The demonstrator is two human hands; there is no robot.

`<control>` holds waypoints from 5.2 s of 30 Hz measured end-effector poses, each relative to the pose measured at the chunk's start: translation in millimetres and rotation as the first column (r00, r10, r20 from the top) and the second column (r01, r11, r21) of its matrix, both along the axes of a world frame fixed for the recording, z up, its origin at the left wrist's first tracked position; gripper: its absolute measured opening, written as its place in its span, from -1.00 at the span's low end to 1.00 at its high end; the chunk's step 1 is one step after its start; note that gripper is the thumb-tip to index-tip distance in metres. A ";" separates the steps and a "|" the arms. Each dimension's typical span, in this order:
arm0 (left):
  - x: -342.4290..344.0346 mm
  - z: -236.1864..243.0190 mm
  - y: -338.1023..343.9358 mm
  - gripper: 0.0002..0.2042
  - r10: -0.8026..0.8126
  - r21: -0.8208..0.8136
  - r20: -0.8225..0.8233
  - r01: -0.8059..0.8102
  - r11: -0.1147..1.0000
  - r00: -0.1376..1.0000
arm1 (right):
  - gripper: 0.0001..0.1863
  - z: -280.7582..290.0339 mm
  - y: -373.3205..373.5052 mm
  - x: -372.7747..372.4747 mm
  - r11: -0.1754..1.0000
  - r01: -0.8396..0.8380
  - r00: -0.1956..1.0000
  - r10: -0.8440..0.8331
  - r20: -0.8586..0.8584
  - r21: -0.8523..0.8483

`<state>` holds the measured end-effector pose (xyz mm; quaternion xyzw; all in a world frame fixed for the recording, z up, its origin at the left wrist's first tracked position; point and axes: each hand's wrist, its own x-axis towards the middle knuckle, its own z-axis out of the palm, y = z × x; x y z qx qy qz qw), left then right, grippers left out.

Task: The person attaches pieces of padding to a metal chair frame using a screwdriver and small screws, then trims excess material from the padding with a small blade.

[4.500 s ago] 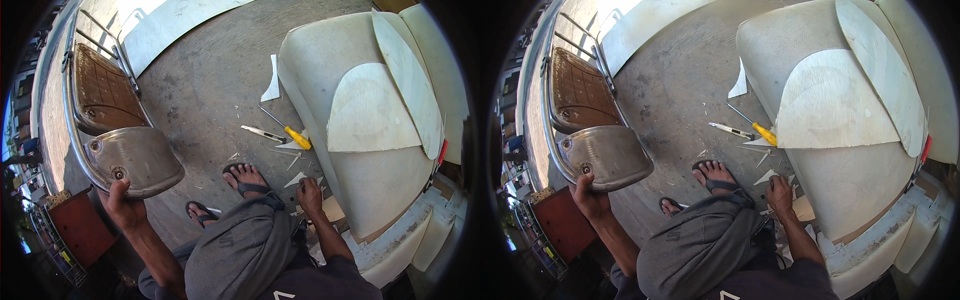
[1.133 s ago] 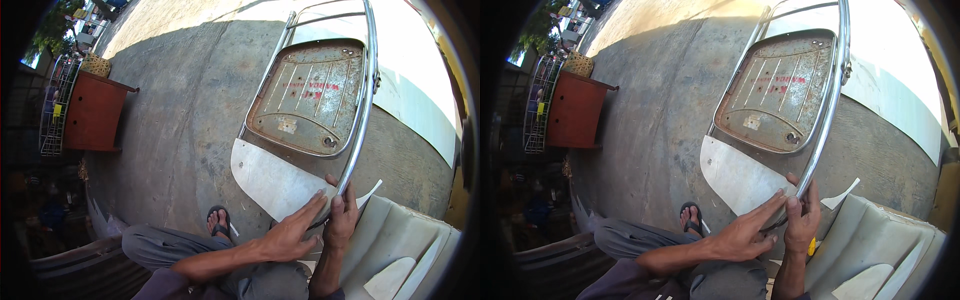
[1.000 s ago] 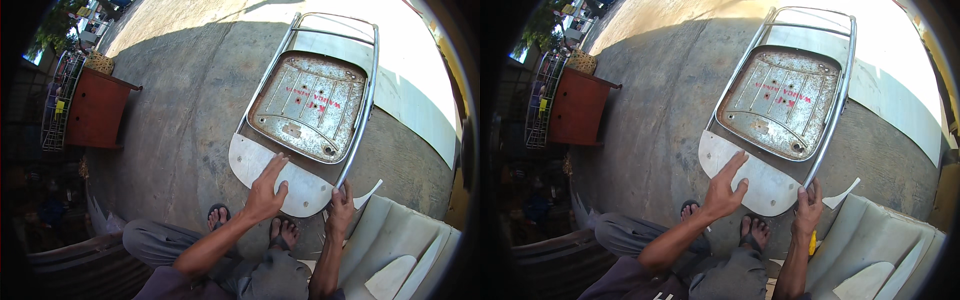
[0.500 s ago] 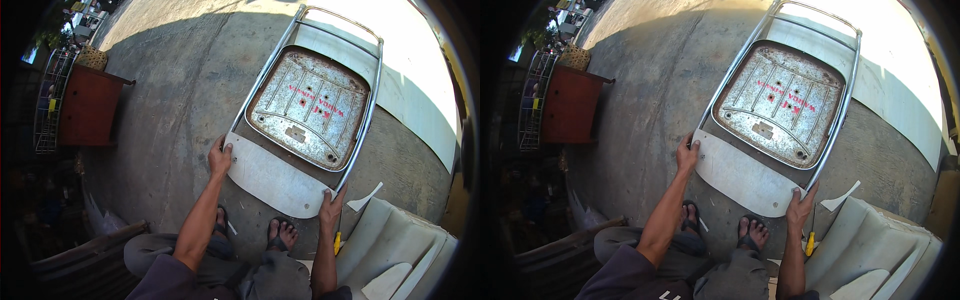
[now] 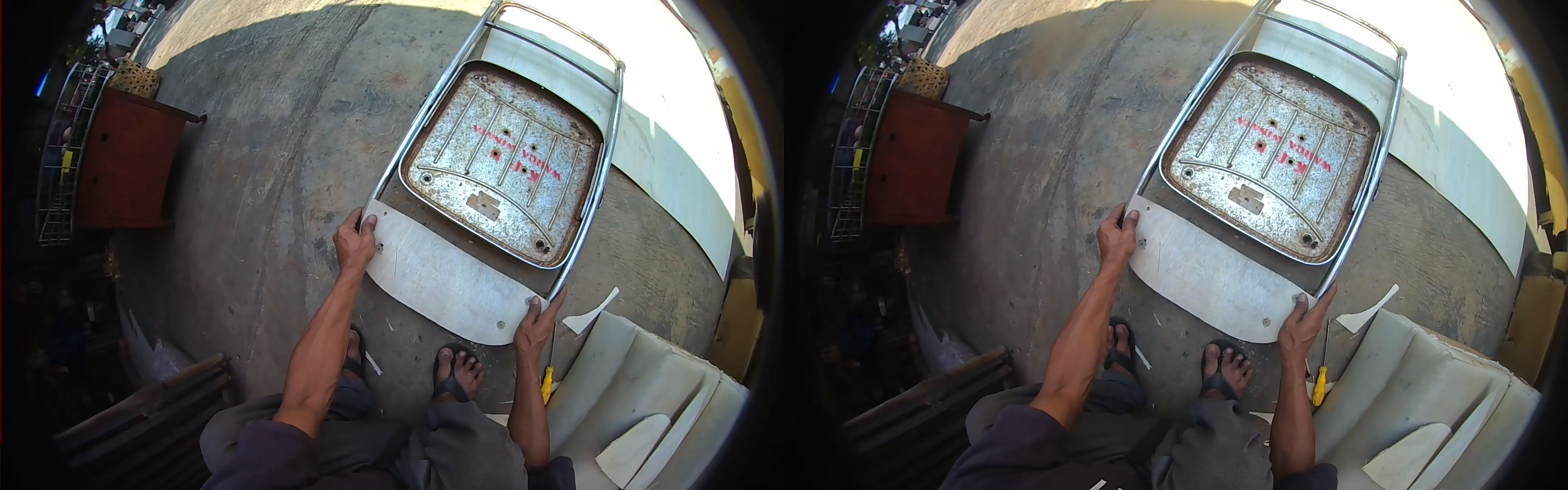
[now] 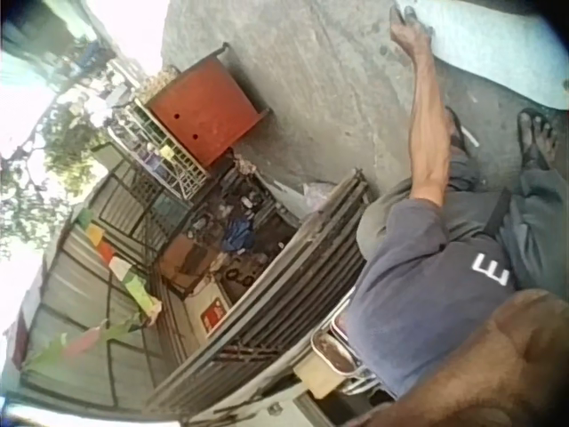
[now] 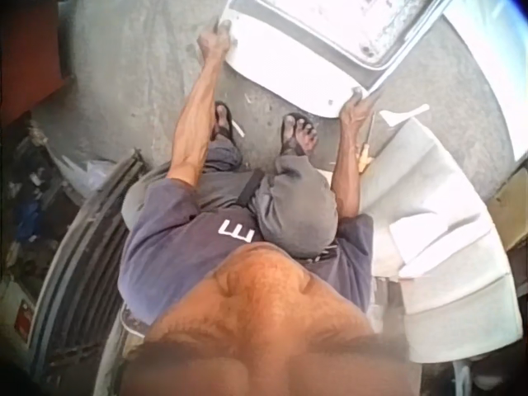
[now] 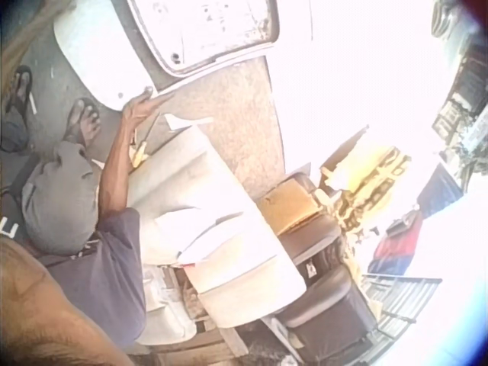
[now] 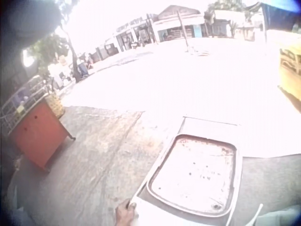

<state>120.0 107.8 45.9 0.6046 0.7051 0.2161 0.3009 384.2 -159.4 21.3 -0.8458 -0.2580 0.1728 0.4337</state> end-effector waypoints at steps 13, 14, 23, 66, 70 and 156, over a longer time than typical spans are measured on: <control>-22.2 8.5 -35.1 -0.62 -0.019 -0.368 0.504 0.235 0.900 0.863 | -0.51 81.6 -28.7 3.4 0.930 0.148 0.963 -0.058 0.264 -0.337; -17.4 15.5 -40.3 -0.60 0.002 -0.402 0.576 0.281 0.871 0.817 | -0.51 94.2 -40.4 -8.0 0.919 0.143 0.966 -0.049 0.254 -0.368; -29.8 10.0 -56.6 -0.54 0.138 -0.550 0.677 0.372 0.747 0.723 | -0.54 96.1 -123.1 -90.4 0.751 0.094 0.994 -0.031 0.108 -0.653; 49.0 386.1 33.7 -0.80 -0.766 0.707 -0.578 0.642 -0.297 0.282 | -0.36 399.4 5.6 -0.4 0.650 0.344 0.936 -0.299 -0.187 0.678; 82.6 497.6 16.5 -0.79 -0.802 0.796 -0.490 0.550 -0.252 0.342 | -0.33 428.9 -3.1 -33.8 0.577 0.234 0.965 -0.234 -0.117 0.783; 181.5 621.1 -29.3 -0.55 -0.917 0.675 -0.161 0.719 0.169 0.366 | -0.56 592.8 20.8 -162.5 0.917 0.396 0.204 -0.040 0.978 -0.045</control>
